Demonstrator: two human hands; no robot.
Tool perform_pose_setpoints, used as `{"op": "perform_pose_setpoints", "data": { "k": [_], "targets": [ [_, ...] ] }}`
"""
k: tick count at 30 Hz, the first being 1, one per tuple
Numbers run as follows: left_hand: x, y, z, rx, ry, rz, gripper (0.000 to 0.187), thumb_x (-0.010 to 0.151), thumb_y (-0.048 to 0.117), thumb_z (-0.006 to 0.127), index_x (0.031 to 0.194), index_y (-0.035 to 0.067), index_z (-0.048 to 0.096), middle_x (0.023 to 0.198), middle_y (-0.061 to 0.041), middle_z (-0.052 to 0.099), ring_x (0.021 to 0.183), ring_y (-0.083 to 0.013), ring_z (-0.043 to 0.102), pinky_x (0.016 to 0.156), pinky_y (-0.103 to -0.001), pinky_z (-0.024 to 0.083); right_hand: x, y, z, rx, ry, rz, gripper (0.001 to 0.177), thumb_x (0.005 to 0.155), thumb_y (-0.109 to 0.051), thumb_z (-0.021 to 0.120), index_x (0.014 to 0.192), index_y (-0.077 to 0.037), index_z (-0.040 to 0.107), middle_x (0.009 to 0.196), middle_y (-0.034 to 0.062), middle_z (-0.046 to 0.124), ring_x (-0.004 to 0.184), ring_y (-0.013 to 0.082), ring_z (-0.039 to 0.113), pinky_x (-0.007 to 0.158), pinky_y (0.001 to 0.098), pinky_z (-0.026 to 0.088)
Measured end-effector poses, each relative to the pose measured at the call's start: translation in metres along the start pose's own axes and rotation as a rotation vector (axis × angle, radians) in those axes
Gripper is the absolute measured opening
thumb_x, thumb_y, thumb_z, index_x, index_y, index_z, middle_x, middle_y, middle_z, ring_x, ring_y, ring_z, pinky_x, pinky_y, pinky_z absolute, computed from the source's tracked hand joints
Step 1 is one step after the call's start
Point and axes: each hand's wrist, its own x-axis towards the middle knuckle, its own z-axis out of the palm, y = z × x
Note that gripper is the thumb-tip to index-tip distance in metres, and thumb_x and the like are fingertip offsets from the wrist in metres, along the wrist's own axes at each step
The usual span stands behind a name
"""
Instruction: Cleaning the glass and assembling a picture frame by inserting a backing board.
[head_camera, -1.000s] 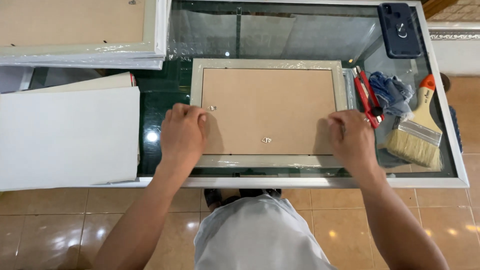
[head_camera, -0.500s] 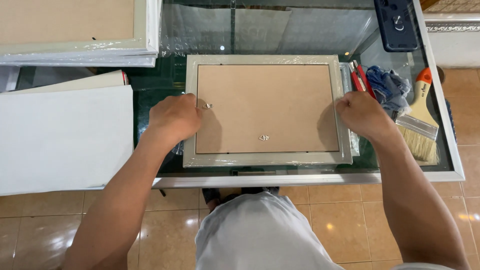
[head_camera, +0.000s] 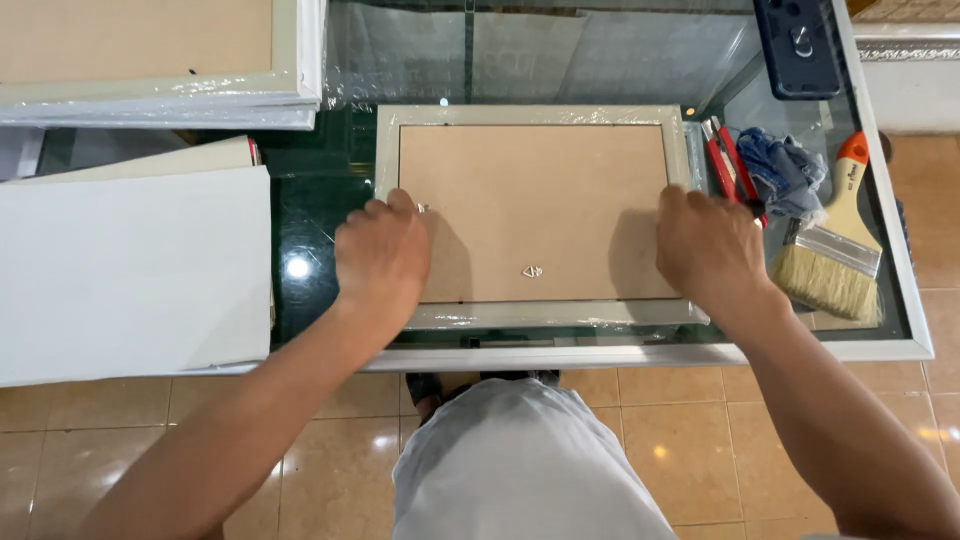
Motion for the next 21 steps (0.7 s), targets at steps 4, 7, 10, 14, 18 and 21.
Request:
{"op": "perform_pose_setpoints", "data": {
  "k": [4, 7, 10, 14, 18, 21],
  "targets": [
    [-0.039, -0.026, -0.065, -0.48, -0.33, 0.39, 0.023, 0.104, 0.014, 0.047, 0.102, 0.006, 0.069, 0.085, -0.016, 0.07, 0.079, -0.0324, 0.071, 0.067, -0.041, 0.056, -0.043, 0.004, 0.024, 0.338, 0.305, -0.587, 0.022, 0.104, -0.021, 0.054, 0.087, -0.011, 0.064, 0.075, 0.0058, 0.06, 0.077, 0.029, 0.067, 0.07, 0.0356, 0.054],
    [-0.057, -0.033, -0.036, -0.652, -0.304, 0.586, 0.026, 0.106, 0.019, 0.044, 0.102, 0.007, 0.067, 0.088, -0.015, 0.067, 0.082, -0.0338, 0.07, 0.069, -0.041, 0.056, -0.058, 0.0, 0.022, 0.332, 0.424, -0.75, 0.021, 0.103, -0.017, 0.055, 0.086, -0.01, 0.064, 0.079, 0.006, 0.06, 0.077, 0.0269, 0.065, 0.068, 0.0341, 0.054],
    [-0.062, -0.032, -0.02, -0.616, -0.029, 0.694, 0.025, 0.109, 0.021, 0.045, 0.1, 0.009, 0.064, 0.086, -0.012, 0.062, 0.079, -0.0309, 0.068, 0.066, -0.039, 0.056, -0.061, -0.01, 0.012, 0.295, 0.524, -0.777, 0.02, 0.103, -0.014, 0.056, 0.087, -0.009, 0.066, 0.079, 0.0055, 0.059, 0.071, 0.0241, 0.064, 0.064, 0.0324, 0.053],
    [-0.057, -0.027, -0.025, -0.54, 0.036, 0.785, 0.025, 0.11, 0.018, 0.044, 0.095, 0.012, 0.064, 0.083, -0.008, 0.062, 0.074, -0.024, 0.068, 0.066, -0.036, 0.057, -0.052, -0.002, 0.034, 0.168, 0.509, -0.822, 0.02, 0.102, -0.016, 0.058, 0.083, -0.015, 0.065, 0.08, 0.0026, 0.059, 0.074, 0.0203, 0.064, 0.067, 0.029, 0.053],
    [-0.05, -0.02, -0.03, -0.523, 0.045, 0.796, 0.025, 0.109, 0.013, 0.044, 0.095, 0.009, 0.063, 0.082, -0.008, 0.061, 0.071, -0.0238, 0.068, 0.063, -0.036, 0.057, -0.049, -0.001, 0.045, 0.128, 0.504, -0.821, 0.019, 0.102, -0.015, 0.056, 0.084, -0.016, 0.063, 0.081, 0.0016, 0.056, 0.075, 0.0204, 0.063, 0.066, 0.0292, 0.052],
    [-0.025, -0.018, -0.048, -0.531, -0.279, 0.732, 0.023, 0.105, 0.007, 0.044, 0.095, 0.007, 0.064, 0.084, -0.01, 0.061, 0.076, -0.0287, 0.068, 0.068, -0.044, 0.059, -0.04, -0.01, 0.003, 0.156, 0.432, -0.78, 0.018, 0.102, -0.013, 0.056, 0.084, -0.015, 0.061, 0.079, 0.0011, 0.056, 0.074, 0.0209, 0.064, 0.065, 0.0303, 0.052]
  ]
}}
